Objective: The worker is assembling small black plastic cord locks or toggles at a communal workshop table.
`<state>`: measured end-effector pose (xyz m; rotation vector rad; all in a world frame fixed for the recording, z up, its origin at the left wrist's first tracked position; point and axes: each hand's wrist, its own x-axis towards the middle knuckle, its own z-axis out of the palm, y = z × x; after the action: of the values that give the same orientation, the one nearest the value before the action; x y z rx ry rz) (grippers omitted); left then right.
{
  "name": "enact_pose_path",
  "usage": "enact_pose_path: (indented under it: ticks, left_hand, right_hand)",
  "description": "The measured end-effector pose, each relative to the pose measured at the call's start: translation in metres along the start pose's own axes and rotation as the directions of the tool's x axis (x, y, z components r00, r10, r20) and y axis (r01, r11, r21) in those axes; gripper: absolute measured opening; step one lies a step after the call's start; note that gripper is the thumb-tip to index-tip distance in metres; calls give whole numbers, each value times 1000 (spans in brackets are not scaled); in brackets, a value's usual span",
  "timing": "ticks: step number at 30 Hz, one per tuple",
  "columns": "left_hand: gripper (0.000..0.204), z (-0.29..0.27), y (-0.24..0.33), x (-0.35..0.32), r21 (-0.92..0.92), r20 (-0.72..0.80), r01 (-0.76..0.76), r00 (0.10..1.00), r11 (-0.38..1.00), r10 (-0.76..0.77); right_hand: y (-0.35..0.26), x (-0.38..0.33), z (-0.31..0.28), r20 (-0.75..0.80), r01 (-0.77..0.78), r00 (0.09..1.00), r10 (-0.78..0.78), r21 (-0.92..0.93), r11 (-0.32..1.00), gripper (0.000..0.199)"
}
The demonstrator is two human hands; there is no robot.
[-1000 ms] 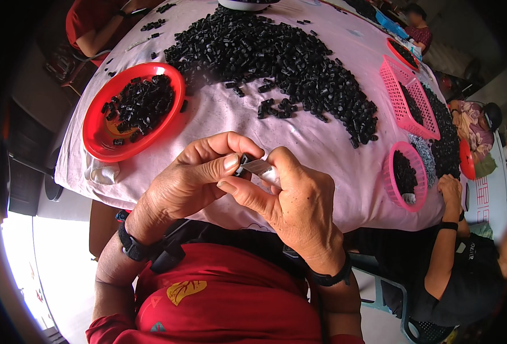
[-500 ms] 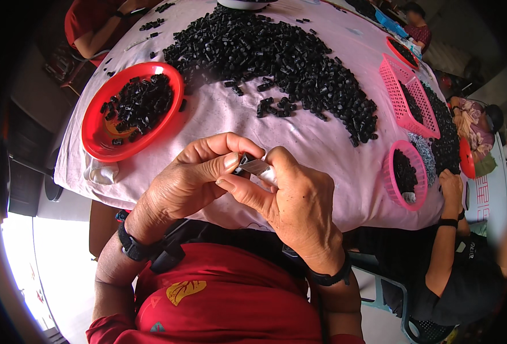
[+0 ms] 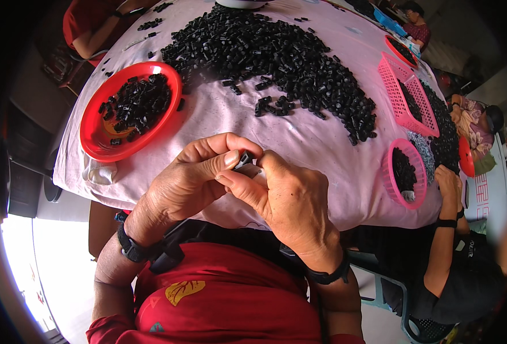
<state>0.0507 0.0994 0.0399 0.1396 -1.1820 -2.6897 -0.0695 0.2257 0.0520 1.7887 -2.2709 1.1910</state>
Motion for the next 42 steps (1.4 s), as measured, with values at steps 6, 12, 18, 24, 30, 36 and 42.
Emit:
enact_pose_path:
  ticks: [6,12,18,24,30,36,42]
  left_hand:
    - [30,0,3,-2,-54,3,6,1000,999,-6]
    - [32,3,1,-1,-96,-1,29,1000,995,-29]
    - [33,2,1,-1,-96,-3,28,1000,995,-28]
    - [31,-2,2,-1,-36,34,23,999,999,-21]
    - [29,-5,1,-1,-74,14,20,1000,997,-19]
    - [29,-3,3,-1,-93,34,30,999,995,-27]
    - [27,0,2,0,-180,60,115,993,977,-105]
  right_hand:
    - [-3,1,-4,-57,11,998,-5,105,994,43]
    - [-2,1,-5,-43,-11,999,13,65,998,45]
    - [-1,1,-4,-37,-14,999,18,93,996,45]
    - [-2,1,-5,-36,-5,999,7,59,998,45]
    - [-10,0,-8,-28,-21,999,23,81,996,40]
    - [-17,5,-13,-70,-4,997,33,378,926,16]
    - [-8,6,-15,-99,-6,993,63,497,868,10]
